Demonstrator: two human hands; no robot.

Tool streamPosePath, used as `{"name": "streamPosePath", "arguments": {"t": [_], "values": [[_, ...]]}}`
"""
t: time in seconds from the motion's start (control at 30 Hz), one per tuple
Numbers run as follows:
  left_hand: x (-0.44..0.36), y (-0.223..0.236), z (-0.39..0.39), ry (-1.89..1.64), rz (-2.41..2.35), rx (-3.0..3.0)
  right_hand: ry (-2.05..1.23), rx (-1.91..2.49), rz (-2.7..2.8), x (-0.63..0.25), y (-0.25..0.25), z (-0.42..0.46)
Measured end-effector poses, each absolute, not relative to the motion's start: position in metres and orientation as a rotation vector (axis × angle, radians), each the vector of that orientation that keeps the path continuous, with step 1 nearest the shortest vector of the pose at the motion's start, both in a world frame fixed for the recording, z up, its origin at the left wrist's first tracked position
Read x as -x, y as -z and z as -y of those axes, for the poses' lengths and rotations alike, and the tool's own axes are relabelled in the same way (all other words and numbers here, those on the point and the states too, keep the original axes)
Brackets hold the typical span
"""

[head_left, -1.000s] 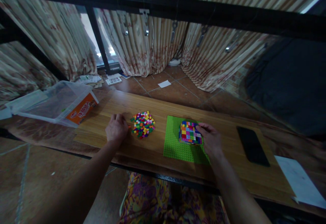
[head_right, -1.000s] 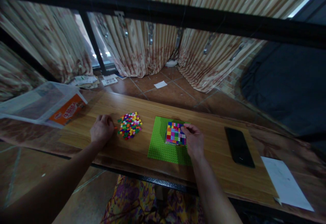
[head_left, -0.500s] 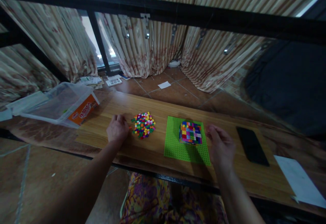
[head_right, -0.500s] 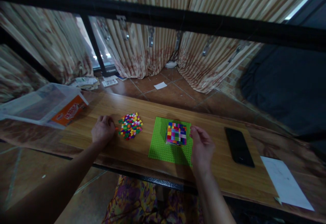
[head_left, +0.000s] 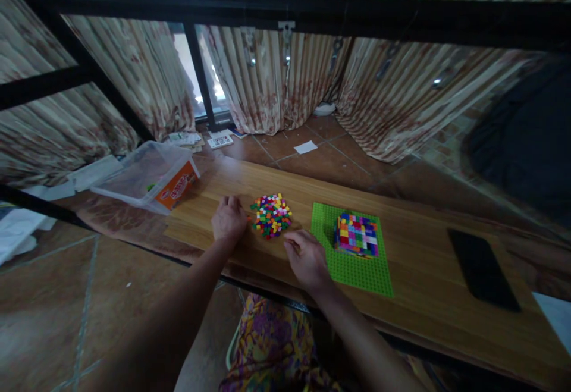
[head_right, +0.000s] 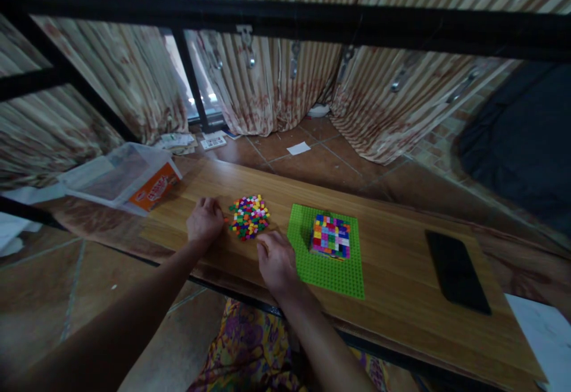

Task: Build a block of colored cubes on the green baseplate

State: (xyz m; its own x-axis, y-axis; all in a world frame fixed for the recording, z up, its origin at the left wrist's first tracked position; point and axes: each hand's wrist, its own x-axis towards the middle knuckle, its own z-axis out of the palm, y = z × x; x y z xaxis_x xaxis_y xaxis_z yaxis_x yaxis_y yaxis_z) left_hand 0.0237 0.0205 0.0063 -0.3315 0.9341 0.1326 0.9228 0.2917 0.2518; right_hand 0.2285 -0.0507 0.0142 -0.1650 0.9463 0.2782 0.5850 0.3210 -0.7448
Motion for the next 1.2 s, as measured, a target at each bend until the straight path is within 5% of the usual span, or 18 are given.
{"name": "streamPosePath", "arguments": {"t": [0.4, 0.73, 1.2], "values": [[-0.022, -0.003, -0.02, -0.47, -2.495, -1.803, -0.32, 1.491, 2.012, -0.199, 0.007, 0.033], [-0.024, -0.01, -0.021, -0.429, -2.503, -1.784, -0.761, 1.439, 1.516, -0.27, -0.04, 0.083], [-0.025, -0.012, -0.022, -0.398, -2.519, -1.783, -0.279, 1.763, 1.403, -0.382, -0.047, 0.052]]}}
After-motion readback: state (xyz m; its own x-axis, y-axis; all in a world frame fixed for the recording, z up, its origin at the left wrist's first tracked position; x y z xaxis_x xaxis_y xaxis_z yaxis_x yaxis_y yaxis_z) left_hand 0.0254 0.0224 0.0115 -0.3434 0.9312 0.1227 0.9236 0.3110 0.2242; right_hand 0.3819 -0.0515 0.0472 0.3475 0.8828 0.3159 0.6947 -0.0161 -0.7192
